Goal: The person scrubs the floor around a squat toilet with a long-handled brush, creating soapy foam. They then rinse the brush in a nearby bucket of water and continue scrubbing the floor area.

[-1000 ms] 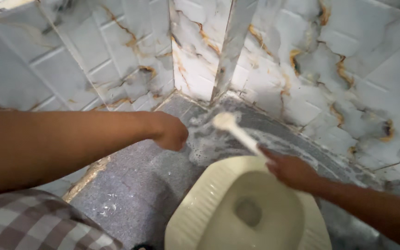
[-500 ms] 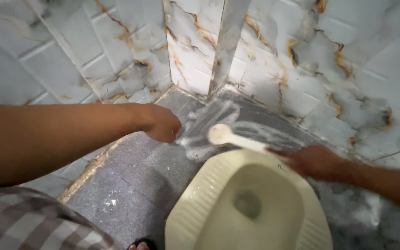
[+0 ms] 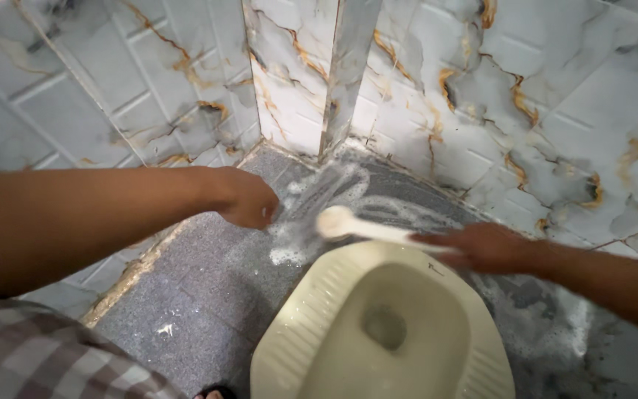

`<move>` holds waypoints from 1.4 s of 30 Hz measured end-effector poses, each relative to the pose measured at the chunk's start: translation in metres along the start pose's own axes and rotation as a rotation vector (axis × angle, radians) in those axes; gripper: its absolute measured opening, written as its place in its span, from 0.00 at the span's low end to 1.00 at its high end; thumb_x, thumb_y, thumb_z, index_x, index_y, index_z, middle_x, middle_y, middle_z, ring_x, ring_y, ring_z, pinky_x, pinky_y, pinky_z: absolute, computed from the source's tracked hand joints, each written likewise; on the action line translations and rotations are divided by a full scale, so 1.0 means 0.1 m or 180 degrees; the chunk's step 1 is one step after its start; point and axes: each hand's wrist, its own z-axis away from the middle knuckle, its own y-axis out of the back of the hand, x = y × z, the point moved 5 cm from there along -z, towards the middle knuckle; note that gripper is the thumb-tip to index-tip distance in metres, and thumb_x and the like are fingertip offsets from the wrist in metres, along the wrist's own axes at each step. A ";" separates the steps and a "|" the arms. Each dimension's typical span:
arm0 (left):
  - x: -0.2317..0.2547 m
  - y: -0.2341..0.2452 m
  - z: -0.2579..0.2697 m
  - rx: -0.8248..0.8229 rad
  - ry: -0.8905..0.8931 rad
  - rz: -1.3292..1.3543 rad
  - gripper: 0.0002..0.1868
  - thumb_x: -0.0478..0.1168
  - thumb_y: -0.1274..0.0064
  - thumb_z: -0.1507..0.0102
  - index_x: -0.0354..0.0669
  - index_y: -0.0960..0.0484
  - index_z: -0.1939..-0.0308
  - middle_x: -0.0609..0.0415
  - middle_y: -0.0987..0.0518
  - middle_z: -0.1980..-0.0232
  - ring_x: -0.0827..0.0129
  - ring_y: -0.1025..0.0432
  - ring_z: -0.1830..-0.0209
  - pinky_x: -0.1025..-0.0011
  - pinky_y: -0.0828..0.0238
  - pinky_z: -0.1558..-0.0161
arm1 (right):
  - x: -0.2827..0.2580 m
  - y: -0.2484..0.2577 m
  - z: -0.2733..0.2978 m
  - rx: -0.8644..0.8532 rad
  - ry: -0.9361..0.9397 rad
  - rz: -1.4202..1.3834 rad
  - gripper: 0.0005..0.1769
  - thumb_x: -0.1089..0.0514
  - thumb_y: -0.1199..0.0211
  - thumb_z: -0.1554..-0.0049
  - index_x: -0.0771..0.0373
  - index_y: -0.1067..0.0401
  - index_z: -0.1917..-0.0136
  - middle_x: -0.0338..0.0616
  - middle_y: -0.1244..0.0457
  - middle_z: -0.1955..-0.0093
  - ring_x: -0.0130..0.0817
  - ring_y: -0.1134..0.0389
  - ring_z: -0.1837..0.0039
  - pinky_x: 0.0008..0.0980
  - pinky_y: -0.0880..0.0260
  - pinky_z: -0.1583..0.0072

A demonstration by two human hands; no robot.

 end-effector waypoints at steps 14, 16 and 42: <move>-0.03 0.10 -0.12 0.0195 0.0063 0.0006 0.20 0.50 0.53 0.37 0.55 0.15 0.45 0.49 0.18 0.42 0.53 0.25 0.40 0.56 0.30 0.39 | -0.93 -0.08 -1.14 0.1139 0.0104 -0.0559 0.37 0.45 0.52 0.36 0.38 0.57 0.16 0.59 0.32 0.52 0.58 0.31 0.52 0.56 0.32 0.46; -0.03 0.13 -0.13 0.0219 0.0028 -0.0028 0.19 0.50 0.54 0.37 0.52 0.14 0.47 0.48 0.17 0.44 0.52 0.24 0.42 0.55 0.30 0.40 | -1.06 0.13 -1.35 0.1147 -0.0116 -0.0822 0.36 0.46 0.52 0.37 0.38 0.55 0.17 0.59 0.31 0.46 0.59 0.30 0.49 0.54 0.31 0.43; -0.41 -0.12 -0.05 0.0047 0.0163 0.0141 0.21 0.48 0.54 0.37 0.39 0.14 0.51 0.41 0.17 0.46 0.47 0.24 0.44 0.54 0.30 0.42 | -0.82 0.47 -0.91 0.0037 -0.0198 -0.0400 0.39 0.44 0.53 0.36 0.35 0.63 0.16 0.59 0.32 0.45 0.54 0.29 0.45 0.50 0.31 0.40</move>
